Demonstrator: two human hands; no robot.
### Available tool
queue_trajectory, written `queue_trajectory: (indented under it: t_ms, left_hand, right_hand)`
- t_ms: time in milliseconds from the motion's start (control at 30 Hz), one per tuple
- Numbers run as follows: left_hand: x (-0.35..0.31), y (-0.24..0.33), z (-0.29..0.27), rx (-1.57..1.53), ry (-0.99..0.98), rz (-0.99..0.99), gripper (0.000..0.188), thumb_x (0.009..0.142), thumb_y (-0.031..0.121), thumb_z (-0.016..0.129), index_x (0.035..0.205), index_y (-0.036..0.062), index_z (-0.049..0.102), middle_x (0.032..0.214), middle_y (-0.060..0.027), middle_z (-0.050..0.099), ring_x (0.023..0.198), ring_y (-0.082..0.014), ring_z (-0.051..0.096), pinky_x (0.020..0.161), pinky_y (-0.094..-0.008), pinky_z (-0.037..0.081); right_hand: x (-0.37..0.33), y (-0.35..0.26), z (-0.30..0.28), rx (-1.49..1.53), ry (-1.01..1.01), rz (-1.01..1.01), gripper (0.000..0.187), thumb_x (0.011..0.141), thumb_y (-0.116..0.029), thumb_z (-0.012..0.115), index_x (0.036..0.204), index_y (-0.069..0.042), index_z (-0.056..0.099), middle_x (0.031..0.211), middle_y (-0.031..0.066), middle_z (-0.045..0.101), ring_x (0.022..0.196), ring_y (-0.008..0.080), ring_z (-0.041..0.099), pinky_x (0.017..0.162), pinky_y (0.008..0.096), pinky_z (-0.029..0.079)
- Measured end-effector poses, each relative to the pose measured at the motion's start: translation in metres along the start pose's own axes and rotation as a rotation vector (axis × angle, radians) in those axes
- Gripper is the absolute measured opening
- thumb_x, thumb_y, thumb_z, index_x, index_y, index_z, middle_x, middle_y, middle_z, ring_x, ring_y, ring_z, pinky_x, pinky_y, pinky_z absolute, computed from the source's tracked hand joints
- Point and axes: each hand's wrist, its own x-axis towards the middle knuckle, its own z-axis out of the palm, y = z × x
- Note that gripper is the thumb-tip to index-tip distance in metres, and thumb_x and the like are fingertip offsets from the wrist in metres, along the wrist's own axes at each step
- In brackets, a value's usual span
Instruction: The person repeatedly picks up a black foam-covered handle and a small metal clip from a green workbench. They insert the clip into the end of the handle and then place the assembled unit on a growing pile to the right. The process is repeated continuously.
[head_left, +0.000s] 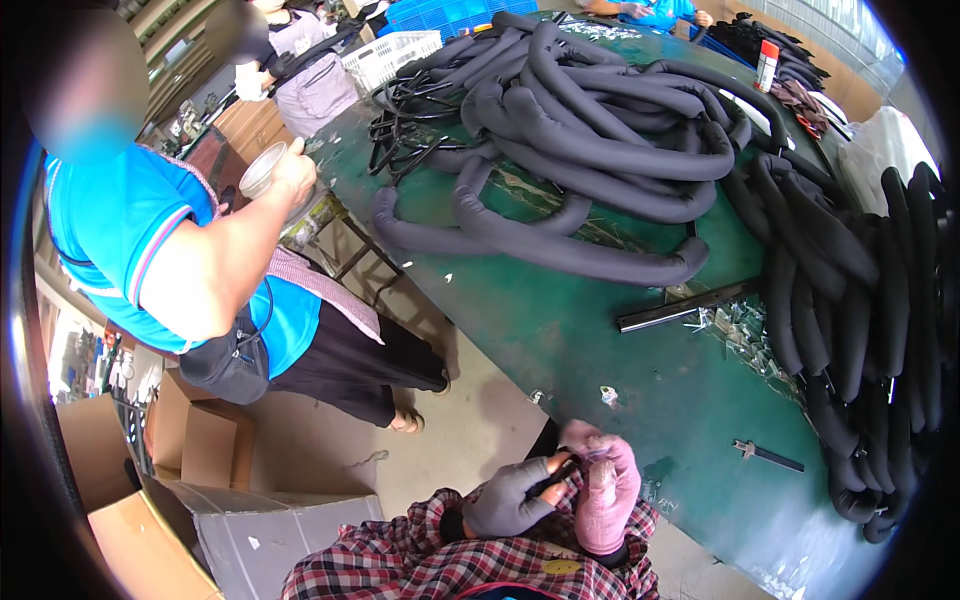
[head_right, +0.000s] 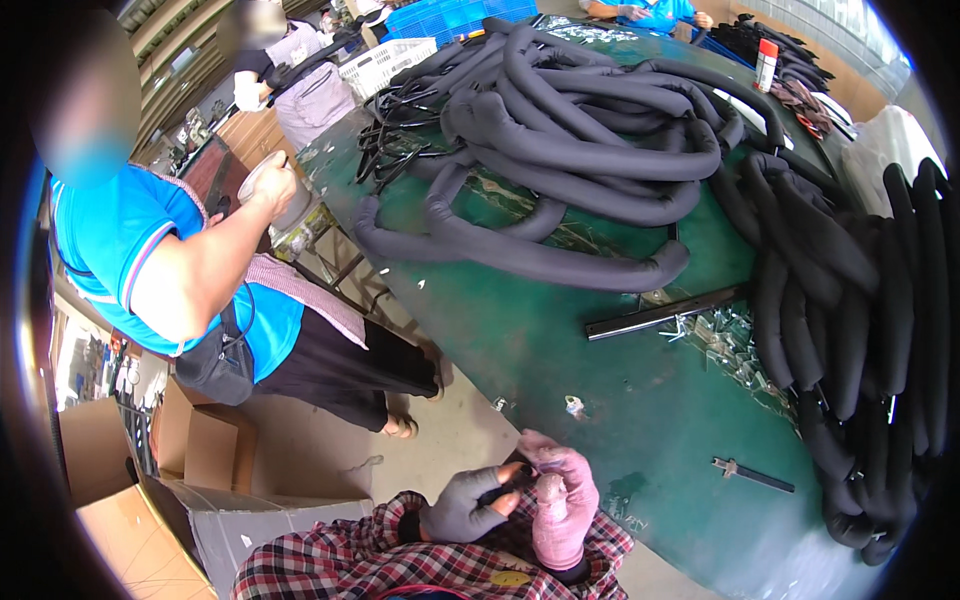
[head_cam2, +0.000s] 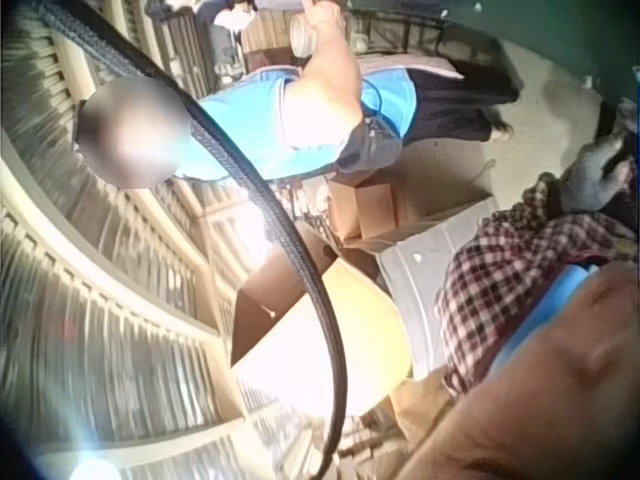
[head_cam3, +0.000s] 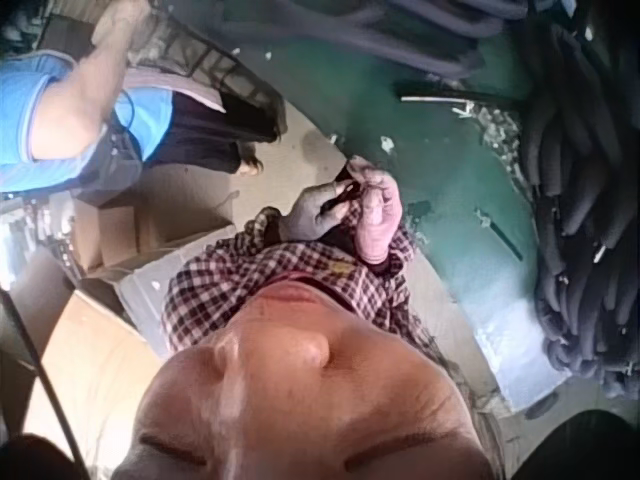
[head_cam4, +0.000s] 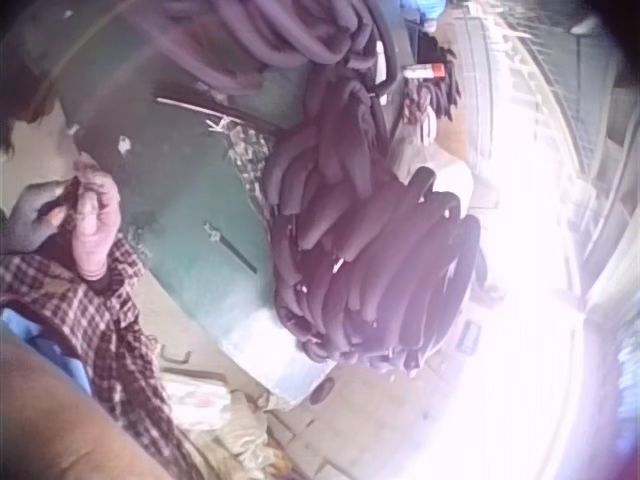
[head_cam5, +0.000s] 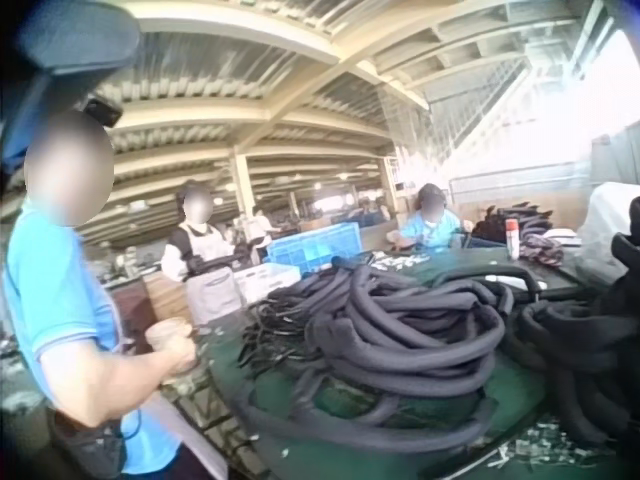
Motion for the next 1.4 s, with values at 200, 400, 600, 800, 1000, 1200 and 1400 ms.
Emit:
queue_trajectory:
  t_ms: [200, 400, 600, 800, 1000, 1200, 1400]
  left_hand:
    - [-0.004, -0.003, 0.007, 0.122, -0.058, 0.014, 0.047, 0.092, 0.012, 0.068, 0.134, -0.0037, 0.054, 0.107, -0.0205, 0.068, 0.091, -0.0326, 0.071, 0.078, -0.0354, 0.056]
    - [-0.005, 0.001, 0.004, 0.315, -0.080, 0.073, 0.046, 0.091, 0.020, 0.069, 0.130, -0.0025, 0.057, 0.101, -0.0191, 0.068, 0.078, -0.0349, 0.070, 0.064, -0.0393, 0.056]
    - [-0.002, 0.003, 0.009, 0.395, -0.116, 0.105, 0.042, 0.090, 0.021, 0.069, 0.124, -0.0011, 0.060, 0.092, -0.0177, 0.068, 0.071, -0.0343, 0.068, 0.060, -0.0405, 0.055]
    - [0.003, 0.011, 0.009, 0.436, -0.142, 0.103, 0.039, 0.087, 0.021, 0.070, 0.119, -0.0002, 0.062, 0.084, -0.0161, 0.068, 0.067, -0.0331, 0.067, 0.058, -0.0392, 0.054]
    - [-0.003, 0.010, 0.010, 0.449, -0.037, 0.221, 0.037, 0.087, 0.023, 0.070, 0.116, 0.0005, 0.063, 0.079, -0.0143, 0.066, 0.064, -0.0317, 0.067, 0.057, -0.0386, 0.054]
    - [0.008, 0.020, 0.002, 0.411, -0.058, 0.212, 0.035, 0.089, 0.023, 0.069, 0.116, 0.0017, 0.064, 0.080, -0.0135, 0.066, 0.061, -0.0307, 0.066, 0.055, -0.0384, 0.053]
    - [0.014, 0.034, -0.017, 0.438, -0.220, 0.122, 0.035, 0.093, 0.020, 0.064, 0.124, 0.0040, 0.062, 0.088, -0.0188, 0.067, 0.072, -0.0375, 0.067, 0.061, -0.0434, 0.054]
  right_hand:
    - [-0.007, -0.011, -0.007, 0.157, -0.067, 0.222, 0.047, 0.093, -0.042, 0.070, 0.109, 0.001, 0.061, 0.117, 0.0237, 0.068, 0.105, 0.0312, 0.067, 0.096, 0.0433, 0.053]
    - [-0.012, -0.014, -0.008, 0.180, -0.037, 0.261, 0.043, 0.094, -0.038, 0.070, 0.108, 0.003, 0.063, 0.119, 0.0245, 0.067, 0.105, 0.0315, 0.067, 0.095, 0.0435, 0.053]
    - [-0.021, -0.006, -0.006, 0.191, 0.039, 0.200, 0.039, 0.095, -0.034, 0.069, 0.103, 0.004, 0.065, 0.116, 0.0233, 0.068, 0.102, 0.0314, 0.068, 0.094, 0.0435, 0.054]
    - [-0.024, 0.003, -0.010, 0.284, 0.065, 0.197, 0.032, 0.097, -0.027, 0.067, 0.104, 0.004, 0.068, 0.116, 0.0193, 0.070, 0.101, 0.0313, 0.068, 0.094, 0.0465, 0.053]
    - [-0.032, 0.004, 0.006, 0.361, 0.080, 0.117, 0.034, 0.096, -0.030, 0.067, 0.099, 0.003, 0.067, 0.117, 0.0182, 0.069, 0.107, 0.0331, 0.066, 0.098, 0.0514, 0.050]
    - [-0.030, 0.005, 0.004, 0.407, 0.036, 0.107, 0.033, 0.096, -0.031, 0.066, 0.096, 0.002, 0.062, 0.122, 0.0196, 0.066, 0.114, 0.0342, 0.063, 0.106, 0.0506, 0.045]
    - [-0.021, -0.015, 0.013, 0.249, -0.185, -0.001, 0.047, 0.104, -0.037, 0.050, 0.122, 0.005, 0.062, 0.128, 0.0191, 0.063, 0.126, 0.0339, 0.054, 0.112, 0.0467, 0.037]
